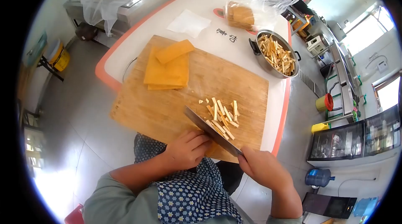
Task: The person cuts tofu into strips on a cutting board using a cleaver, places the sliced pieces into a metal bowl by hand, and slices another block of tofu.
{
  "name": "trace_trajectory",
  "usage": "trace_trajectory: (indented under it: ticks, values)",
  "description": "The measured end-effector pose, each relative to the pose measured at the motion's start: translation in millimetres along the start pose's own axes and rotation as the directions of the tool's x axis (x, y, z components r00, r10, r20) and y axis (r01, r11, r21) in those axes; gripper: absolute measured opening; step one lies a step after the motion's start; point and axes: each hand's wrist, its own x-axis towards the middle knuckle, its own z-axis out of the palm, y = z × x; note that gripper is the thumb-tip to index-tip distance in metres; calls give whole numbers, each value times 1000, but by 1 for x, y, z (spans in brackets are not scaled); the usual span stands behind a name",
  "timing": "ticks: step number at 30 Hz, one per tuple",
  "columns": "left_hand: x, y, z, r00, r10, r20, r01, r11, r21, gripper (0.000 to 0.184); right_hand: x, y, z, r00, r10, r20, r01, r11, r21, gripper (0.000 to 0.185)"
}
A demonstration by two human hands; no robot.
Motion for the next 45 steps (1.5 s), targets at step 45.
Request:
trace_trajectory:
  ticks: [45]
  values:
    - [-7, 1, -2, 995, 77, -55, -73, 994, 84, 45, -10, -12, 4, 998, -58, -22, 58, 998, -1, 20]
